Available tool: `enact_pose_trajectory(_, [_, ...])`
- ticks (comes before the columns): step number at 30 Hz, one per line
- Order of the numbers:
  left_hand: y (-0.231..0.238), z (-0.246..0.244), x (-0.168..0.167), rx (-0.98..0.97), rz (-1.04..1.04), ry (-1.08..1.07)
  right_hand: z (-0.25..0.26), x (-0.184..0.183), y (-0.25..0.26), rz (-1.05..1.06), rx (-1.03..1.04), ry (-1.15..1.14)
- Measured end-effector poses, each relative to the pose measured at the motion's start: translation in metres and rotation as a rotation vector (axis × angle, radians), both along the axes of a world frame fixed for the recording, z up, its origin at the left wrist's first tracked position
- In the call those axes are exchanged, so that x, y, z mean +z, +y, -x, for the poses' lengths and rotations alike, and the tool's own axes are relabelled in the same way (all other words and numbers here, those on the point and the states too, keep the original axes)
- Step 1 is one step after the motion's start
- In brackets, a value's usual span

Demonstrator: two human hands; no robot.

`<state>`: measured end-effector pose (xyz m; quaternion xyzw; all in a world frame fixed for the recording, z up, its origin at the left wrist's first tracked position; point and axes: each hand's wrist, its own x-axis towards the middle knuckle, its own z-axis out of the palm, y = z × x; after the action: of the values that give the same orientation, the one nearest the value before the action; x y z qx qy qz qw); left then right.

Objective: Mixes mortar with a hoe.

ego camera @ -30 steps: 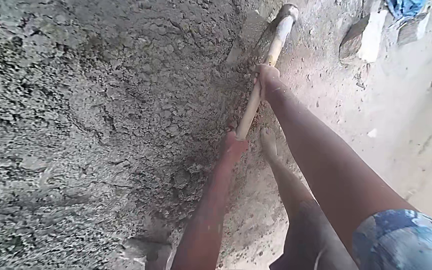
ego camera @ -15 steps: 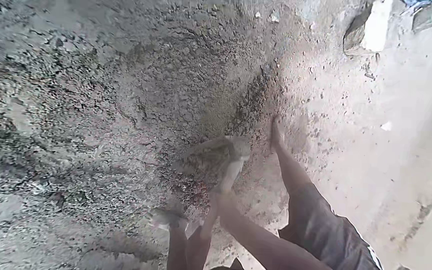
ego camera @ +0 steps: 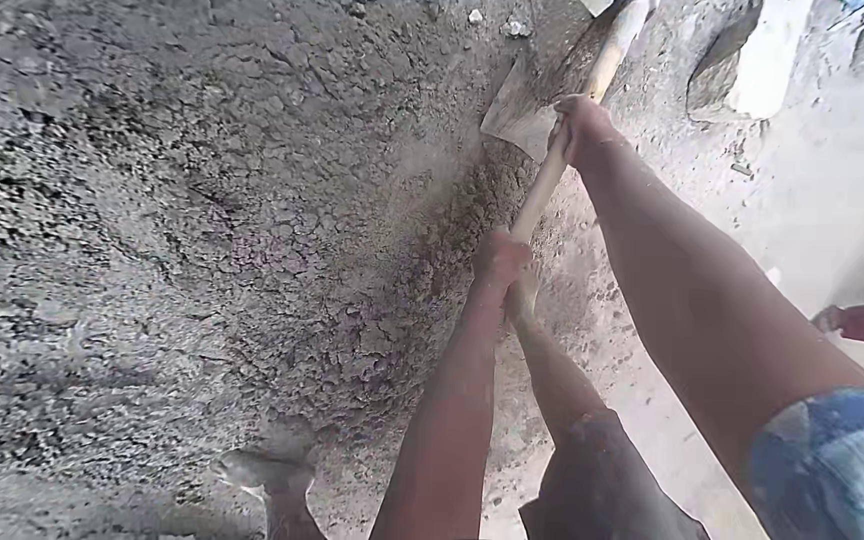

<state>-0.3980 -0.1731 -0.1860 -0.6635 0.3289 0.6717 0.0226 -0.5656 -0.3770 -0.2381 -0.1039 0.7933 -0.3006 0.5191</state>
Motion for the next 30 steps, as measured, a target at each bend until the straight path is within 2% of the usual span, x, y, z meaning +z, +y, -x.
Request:
enact_pose_trajectory(2, [-0.001, -0.015, 0.004, -0.029, -0.033, 0.020, -0.003, -0.012, -0.002, -0.096, -0.027, 0.002])
enact_pose_trajectory(6, [0.066, -0.055, 0.009, -0.019, -0.080, 0.040, -0.042, -0.008, 0.063, -0.223, -0.026, 0.076])
enact_pose_trajectory(10, [0.119, -0.121, 0.047, -0.167, -0.112, -0.031, -0.103, 0.010, 0.146, -0.292, -0.073, 0.045])
enact_pose_trajectory(15, [0.241, -0.230, 0.077, -0.201, -0.196, -0.070, -0.212, 0.033, 0.282, -0.329, -0.178, 0.013])
enact_pose_trajectory(19, [0.353, -0.322, 0.124, -0.310, -0.233, -0.238, -0.319, 0.118, 0.407, -0.285, -0.129, -0.018])
enact_pose_trajectory(21, [0.425, -0.360, 0.119, -0.320, -0.185, -0.372, -0.361, 0.161, 0.469, -0.265, -0.218, -0.155])
enact_pose_trajectory(23, [0.477, -0.383, 0.110, -0.344, -0.108, -0.447, -0.381, 0.198, 0.513, -0.273, -0.293, -0.270])
enact_pose_trajectory(25, [0.495, -0.394, 0.125, -0.392, -0.048, -0.416, -0.384, 0.235, 0.533, -0.247, -0.284, -0.310])
enact_pose_trajectory(28, [0.525, -0.407, 0.196, -0.335, 0.204, -0.356, -0.378, 0.310, 0.553, -0.114, -0.188, -0.398])
enact_pose_trajectory(30, [0.526, -0.412, 0.227, -0.248, 0.392, -0.360, -0.378, 0.339, 0.556, 0.004, -0.120, -0.449])
